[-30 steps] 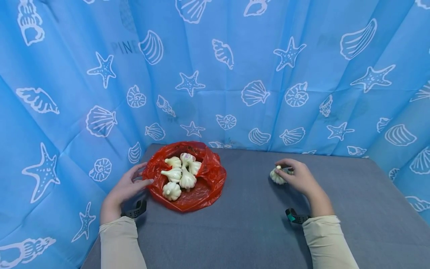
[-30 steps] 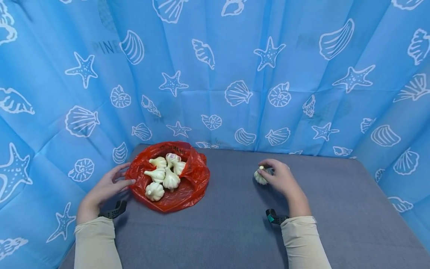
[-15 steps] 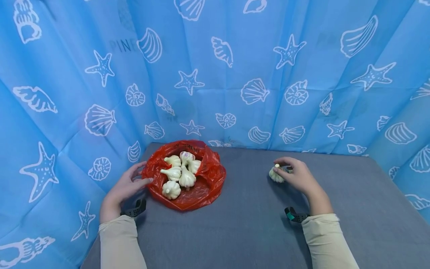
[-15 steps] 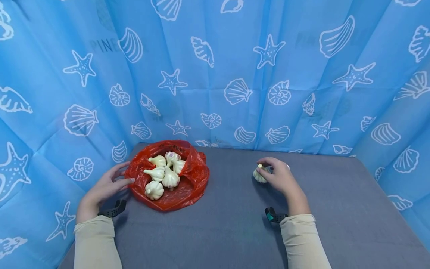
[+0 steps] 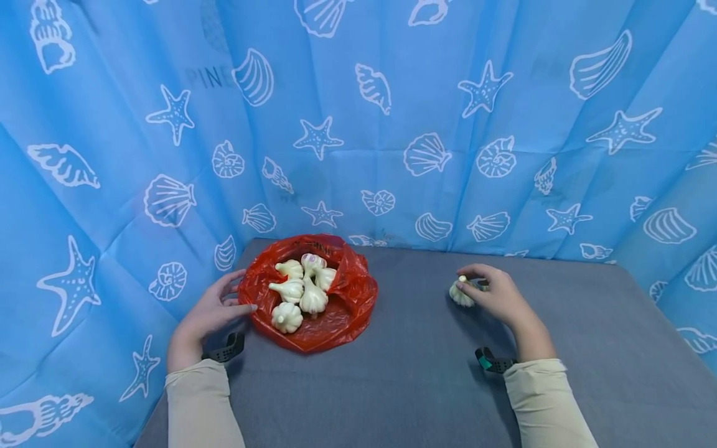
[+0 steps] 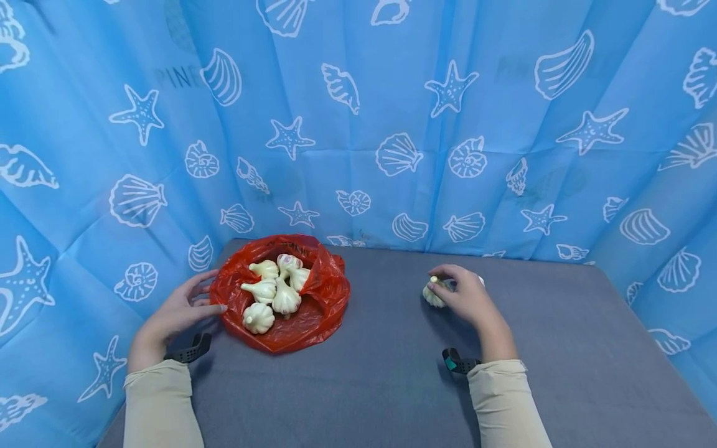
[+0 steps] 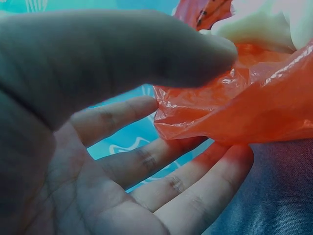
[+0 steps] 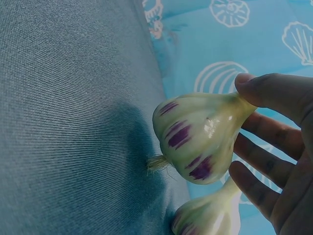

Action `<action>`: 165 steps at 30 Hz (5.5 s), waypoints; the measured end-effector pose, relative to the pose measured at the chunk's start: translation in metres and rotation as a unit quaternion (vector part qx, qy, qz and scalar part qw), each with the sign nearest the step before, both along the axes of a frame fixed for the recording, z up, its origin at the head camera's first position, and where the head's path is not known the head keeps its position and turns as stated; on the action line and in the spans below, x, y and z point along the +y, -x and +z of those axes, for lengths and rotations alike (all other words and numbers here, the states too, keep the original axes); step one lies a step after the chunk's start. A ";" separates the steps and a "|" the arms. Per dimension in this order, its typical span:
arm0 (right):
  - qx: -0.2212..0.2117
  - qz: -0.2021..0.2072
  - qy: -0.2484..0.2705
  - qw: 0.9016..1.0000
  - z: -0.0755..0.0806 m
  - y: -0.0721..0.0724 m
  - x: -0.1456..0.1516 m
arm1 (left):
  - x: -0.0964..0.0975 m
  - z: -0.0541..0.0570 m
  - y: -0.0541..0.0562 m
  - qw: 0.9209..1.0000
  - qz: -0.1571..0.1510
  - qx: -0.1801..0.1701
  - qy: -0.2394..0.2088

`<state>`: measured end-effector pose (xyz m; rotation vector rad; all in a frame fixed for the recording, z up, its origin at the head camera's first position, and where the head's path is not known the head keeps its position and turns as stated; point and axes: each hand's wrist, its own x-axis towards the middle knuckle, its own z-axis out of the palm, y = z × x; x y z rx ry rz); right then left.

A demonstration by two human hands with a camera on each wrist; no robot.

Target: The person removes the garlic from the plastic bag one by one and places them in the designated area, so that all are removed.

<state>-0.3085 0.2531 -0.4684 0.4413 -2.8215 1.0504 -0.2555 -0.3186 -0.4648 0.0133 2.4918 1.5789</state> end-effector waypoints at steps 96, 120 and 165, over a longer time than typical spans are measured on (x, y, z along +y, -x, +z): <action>0.008 0.266 0.144 0.953 0.016 -0.016 -0.182 | -0.002 0.001 -0.001 0.999 -0.007 0.011 -0.030; 0.006 0.327 0.109 0.939 -0.004 -0.029 -0.275 | -0.005 -0.004 0.002 1.000 -0.005 0.010 -0.025; 0.029 0.271 0.039 0.961 -0.020 -0.034 -0.305 | -0.003 -0.004 -0.001 1.000 0.004 -0.012 -0.014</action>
